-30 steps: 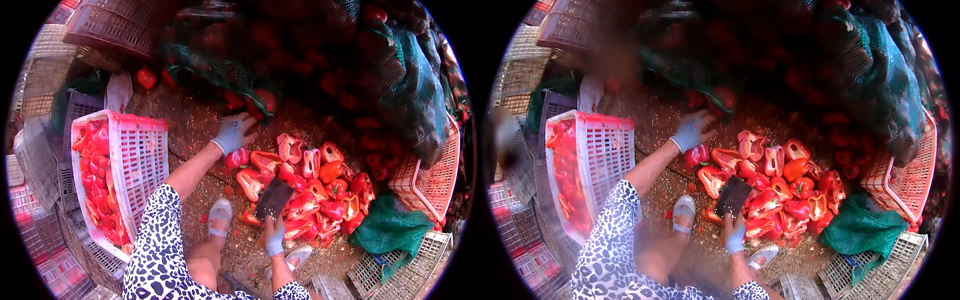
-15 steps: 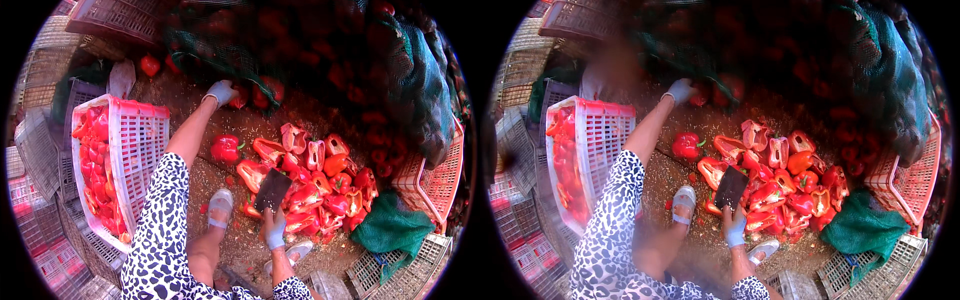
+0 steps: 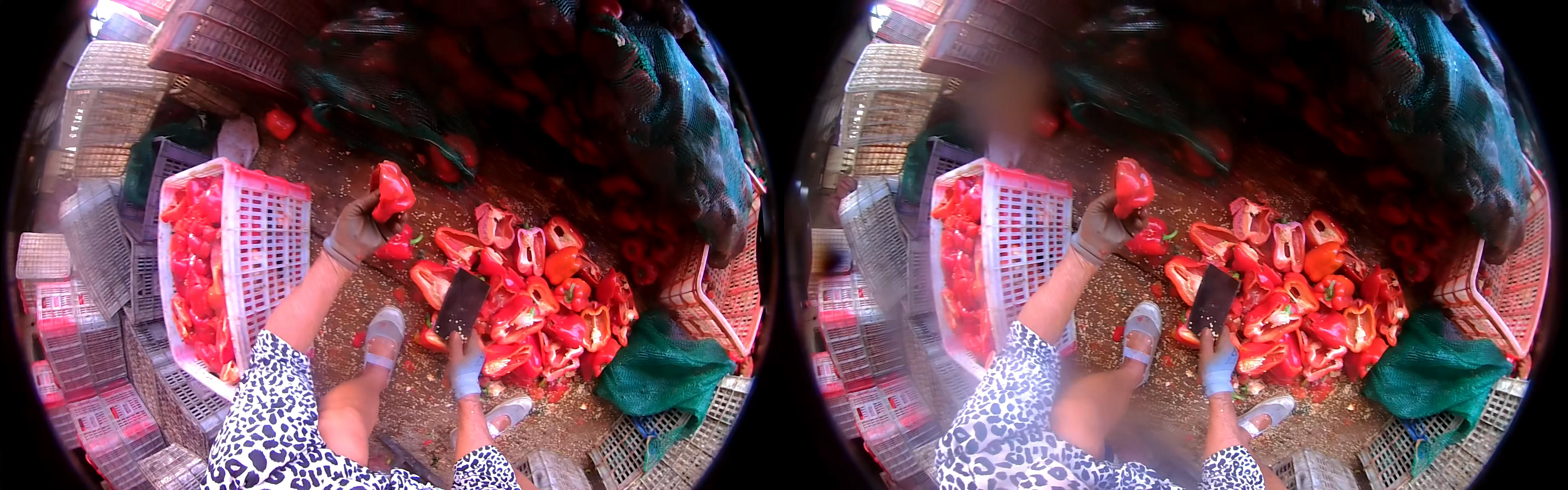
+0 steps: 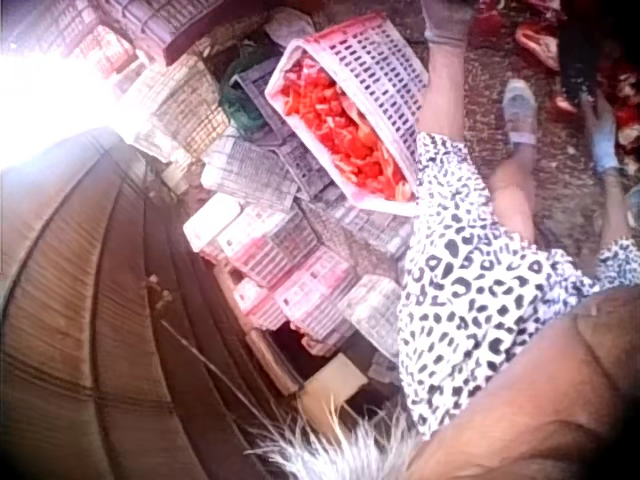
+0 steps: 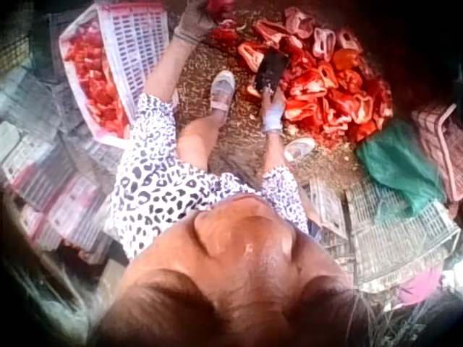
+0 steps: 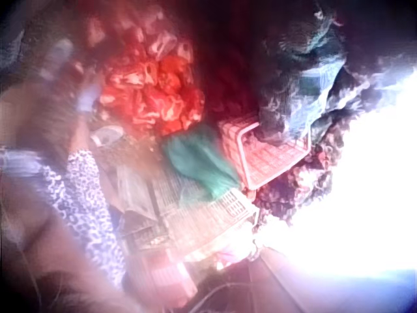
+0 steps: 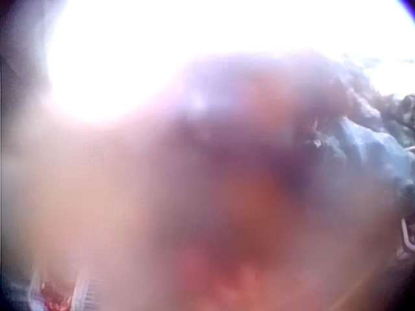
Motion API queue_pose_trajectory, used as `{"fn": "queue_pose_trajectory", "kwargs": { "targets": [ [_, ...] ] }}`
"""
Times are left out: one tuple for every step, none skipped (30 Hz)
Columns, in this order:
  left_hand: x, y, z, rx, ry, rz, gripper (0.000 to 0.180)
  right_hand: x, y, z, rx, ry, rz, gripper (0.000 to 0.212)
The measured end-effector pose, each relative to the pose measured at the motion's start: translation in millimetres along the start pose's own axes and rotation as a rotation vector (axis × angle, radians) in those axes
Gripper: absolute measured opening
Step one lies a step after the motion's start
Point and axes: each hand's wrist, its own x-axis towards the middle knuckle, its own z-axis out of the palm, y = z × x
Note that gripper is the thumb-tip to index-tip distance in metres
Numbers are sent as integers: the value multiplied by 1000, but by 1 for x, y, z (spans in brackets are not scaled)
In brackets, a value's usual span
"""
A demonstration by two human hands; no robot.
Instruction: The person sorts red bell peppers by hand and using a cleaver to trim them. They place processed peppers into a white plastic crate and pull more from a large green mesh bag.
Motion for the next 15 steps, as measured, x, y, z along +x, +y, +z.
{"fn": "queue_pose_trajectory", "kwargs": {
  "targets": [
    [-8, -5, -1, -20, -58, -1, 38, 1, -3, -3, -4, -19, 2, 26],
    [-15, -7, -1, -40, -114, -1, 37, 1, 0, -1, 14, -15, -2, 26],
    [-23, -8, 6, 43, -68, 65, 36, 1, 3, 0, 31, -8, -7, 26],
    [-33, -7, 17, 127, -19, 133, 36, 1, 0, 0, 7, -6, -11, 26],
    [-43, -5, 29, 209, 32, 204, 35, 1, 0, 1, -12, 4, -45, 27],
    [-55, -7, 65, 461, 172, 390, 27, 3, 5, -2, -42, 1, -36, 28],
    [-71, -2, 76, 887, 281, 552, 26, 3, 7, 0, -61, -15, -32, 28],
    [-88, 5, 83, 1319, 396, 708, 25, 1, 5, 2, -31, 4, -20, 30],
    [-105, 15, 89, 1755, 514, 854, 25, 1, 6, 4, 27, 23, -65, 31],
    [-119, 29, 95, 2058, 325, 1168, 23, 1, 9, 5, 29, 29, -73, 31],
    [-136, 38, 105, 2241, 233, 1270, 29, 1, 13, 7, 29, 32, -81, 31],
    [-149, 41, 113, 2368, 226, 1240, 30, 5, 21, 3, 29, 36, -76, 32],
    [-169, 49, 124, 2516, 233, 1195, 31, 6, 25, 6, 43, 22, -73, 32],
    [-183, 60, 112, 2655, 252, 1189, 33, 6, 29, 10, 105, 30, -75, 31],
    [-203, 72, 109, 2669, 250, 1263, 31, 4, 30, 16, 172, 10, -77, 29]
  ]
}}
